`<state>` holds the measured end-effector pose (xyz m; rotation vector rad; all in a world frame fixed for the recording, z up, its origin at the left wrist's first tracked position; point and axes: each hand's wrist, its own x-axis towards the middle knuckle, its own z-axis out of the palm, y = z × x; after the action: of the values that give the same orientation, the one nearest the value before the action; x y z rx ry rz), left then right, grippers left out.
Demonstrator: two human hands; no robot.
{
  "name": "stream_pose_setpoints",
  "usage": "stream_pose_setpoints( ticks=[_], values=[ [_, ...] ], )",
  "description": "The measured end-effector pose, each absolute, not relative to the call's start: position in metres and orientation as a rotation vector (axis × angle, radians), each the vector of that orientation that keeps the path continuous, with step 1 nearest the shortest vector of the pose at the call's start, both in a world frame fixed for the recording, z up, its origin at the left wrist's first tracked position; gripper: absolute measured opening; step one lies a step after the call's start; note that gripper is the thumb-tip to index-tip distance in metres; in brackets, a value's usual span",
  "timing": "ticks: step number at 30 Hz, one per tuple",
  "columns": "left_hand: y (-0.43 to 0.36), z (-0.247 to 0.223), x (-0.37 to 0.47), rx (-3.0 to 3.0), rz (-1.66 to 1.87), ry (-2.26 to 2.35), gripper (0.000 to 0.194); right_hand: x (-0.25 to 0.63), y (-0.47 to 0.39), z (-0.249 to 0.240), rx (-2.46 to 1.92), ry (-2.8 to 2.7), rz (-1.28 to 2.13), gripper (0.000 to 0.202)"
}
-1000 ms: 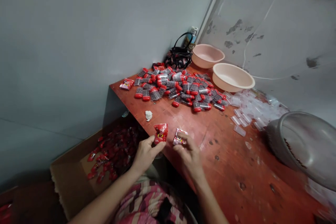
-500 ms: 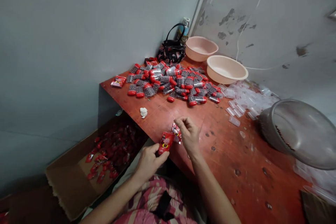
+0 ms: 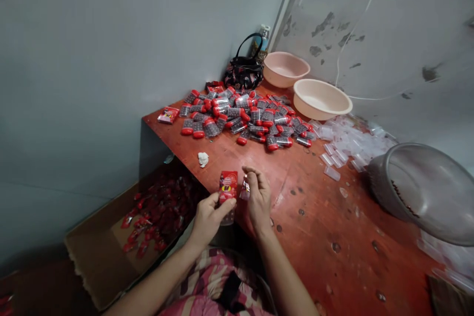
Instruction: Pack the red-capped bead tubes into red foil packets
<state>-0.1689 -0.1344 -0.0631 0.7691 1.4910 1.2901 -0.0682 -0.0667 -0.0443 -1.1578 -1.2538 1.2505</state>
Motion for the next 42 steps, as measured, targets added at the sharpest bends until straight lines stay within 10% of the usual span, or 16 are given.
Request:
stream_pose_setpoints(
  ticks=[11,37,42],
  values=[
    [-0.115,-0.054,-0.159,0.182,1.475,0.852,0.037,-0.049,-0.111,-0.064,-1.100,-1.012,1.659,0.022],
    [-0.110,-0.065,-0.149,0.085,1.502,0.925,0.019,-0.039,-0.122,-0.082,-1.243,-1.356,1.194,0.017],
    [-0.117,-0.065,-0.149,0.135,1.497,0.926,0.018,-0.042,-0.120,-0.083,-1.180,-0.953,1.570,0.018]
  ],
)
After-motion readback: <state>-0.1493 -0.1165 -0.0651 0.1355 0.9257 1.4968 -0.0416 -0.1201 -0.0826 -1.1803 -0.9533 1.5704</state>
